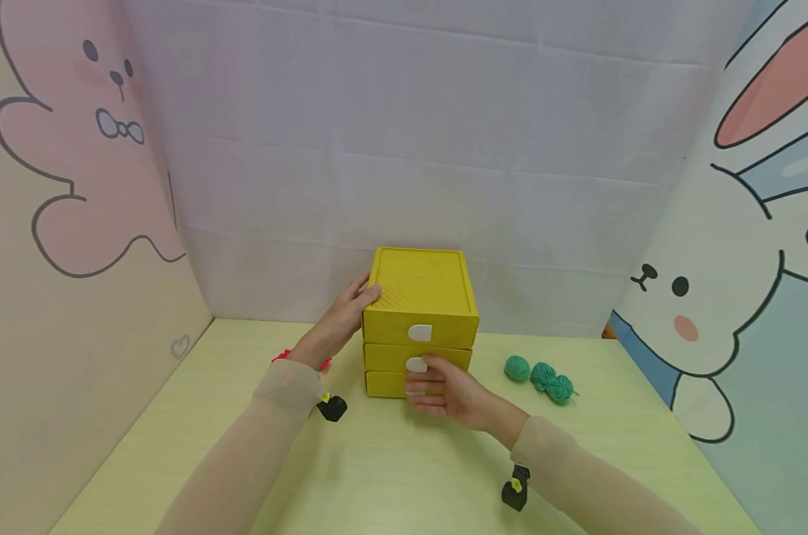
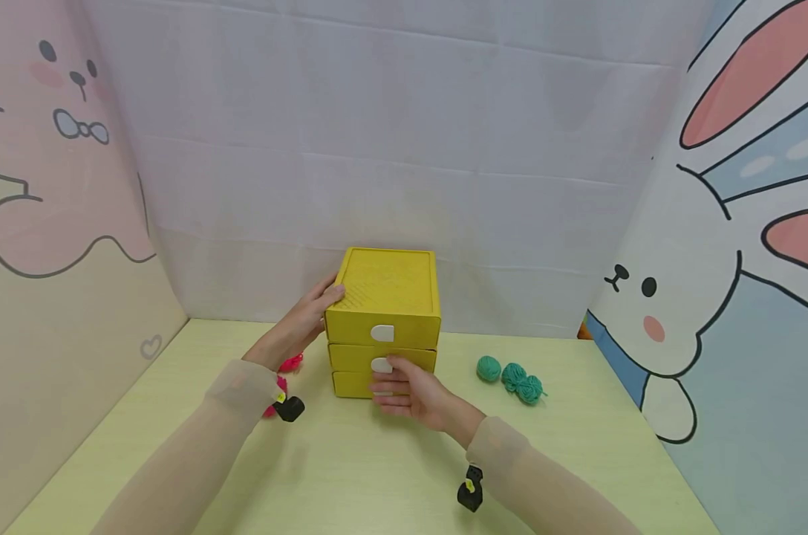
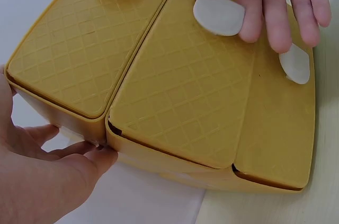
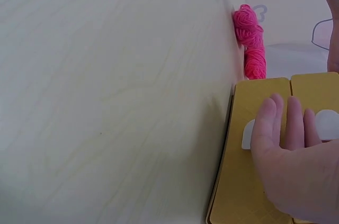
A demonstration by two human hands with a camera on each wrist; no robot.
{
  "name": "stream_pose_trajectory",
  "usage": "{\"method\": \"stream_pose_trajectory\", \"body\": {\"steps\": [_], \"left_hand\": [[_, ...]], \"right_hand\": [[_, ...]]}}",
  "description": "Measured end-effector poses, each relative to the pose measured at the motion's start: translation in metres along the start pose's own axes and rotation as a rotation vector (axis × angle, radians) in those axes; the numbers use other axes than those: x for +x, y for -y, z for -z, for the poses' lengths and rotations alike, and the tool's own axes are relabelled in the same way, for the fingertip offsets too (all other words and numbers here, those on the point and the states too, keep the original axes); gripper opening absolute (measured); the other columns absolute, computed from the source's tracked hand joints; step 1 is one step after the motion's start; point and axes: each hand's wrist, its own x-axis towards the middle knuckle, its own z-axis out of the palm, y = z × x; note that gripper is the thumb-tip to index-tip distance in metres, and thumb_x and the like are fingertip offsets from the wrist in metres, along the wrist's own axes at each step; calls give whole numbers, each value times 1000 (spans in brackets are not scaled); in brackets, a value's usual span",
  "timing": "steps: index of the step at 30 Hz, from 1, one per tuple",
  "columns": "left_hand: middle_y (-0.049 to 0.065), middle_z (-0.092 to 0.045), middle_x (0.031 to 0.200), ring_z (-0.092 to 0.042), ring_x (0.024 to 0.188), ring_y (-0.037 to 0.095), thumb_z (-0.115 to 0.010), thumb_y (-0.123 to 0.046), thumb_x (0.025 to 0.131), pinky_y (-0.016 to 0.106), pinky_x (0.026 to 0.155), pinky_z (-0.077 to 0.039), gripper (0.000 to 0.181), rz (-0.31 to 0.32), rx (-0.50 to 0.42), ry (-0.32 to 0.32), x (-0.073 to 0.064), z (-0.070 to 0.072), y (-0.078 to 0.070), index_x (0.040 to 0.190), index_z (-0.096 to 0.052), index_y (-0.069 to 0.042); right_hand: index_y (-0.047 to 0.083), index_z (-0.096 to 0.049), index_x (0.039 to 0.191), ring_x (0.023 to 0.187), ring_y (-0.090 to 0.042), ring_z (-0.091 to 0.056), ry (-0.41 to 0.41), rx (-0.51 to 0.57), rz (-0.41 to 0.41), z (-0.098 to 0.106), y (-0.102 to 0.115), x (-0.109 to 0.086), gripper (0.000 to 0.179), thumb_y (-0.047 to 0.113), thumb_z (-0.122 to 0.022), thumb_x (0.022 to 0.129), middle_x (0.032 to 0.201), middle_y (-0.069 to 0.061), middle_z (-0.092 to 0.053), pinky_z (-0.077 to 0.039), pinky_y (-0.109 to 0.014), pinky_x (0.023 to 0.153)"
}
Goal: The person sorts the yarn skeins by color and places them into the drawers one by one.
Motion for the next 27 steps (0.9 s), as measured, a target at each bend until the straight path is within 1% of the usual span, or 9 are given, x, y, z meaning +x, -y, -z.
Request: {"method": "stream_pose_trajectory", "body": {"steps": [4,8,16,22,27], "left_hand": [[9,-28,173,-41,152,32,-51,-45,113,53,129,-25,72,-12,-3,3,0,1,-1,172,-14,-28],[8,-27,173,-40,152,31,-50,-45,113,53,129,-25,72,-18,0,10,-1,1,-2,173,-14,-28],[9,-27,173,-40,152,32,-49,-43,113,53,129,-25,71,-31,-9,24,-3,1,-2,173,-13,-27],[8,-27,173,-41,152,31,-49,-43,113,53,129,-26,71,-33,-6,26,-2,1,-1,173,-13,-27],[10,-29,172,-42,151,32,-50,-43,113,52,129,-26,71,-16,-9,18,-2,0,-1,173,-14,-28]], "right_hand": [[-3,-57,148,139,-42,-57,33,-31,4,1,-1,-4,67,52,-49,111,146,-17,-65,-51,-46,113],[-4,-57,148,139,-42,-57,55,-42,2,2,-2,-9,68,52,-48,111,146,-17,-65,-51,-46,113],[-7,-51,153,139,-41,-57,117,-75,-9,2,-3,-17,74,54,-46,110,156,-24,-53,-52,-43,112],[-6,-47,156,140,-42,-56,140,-71,-21,1,-5,-25,75,54,-45,111,158,-26,-49,-47,-48,116],[-7,-47,156,138,-42,-58,135,-60,-19,-1,-9,-32,76,54,-46,110,155,-26,-53,-50,-46,114]]}}
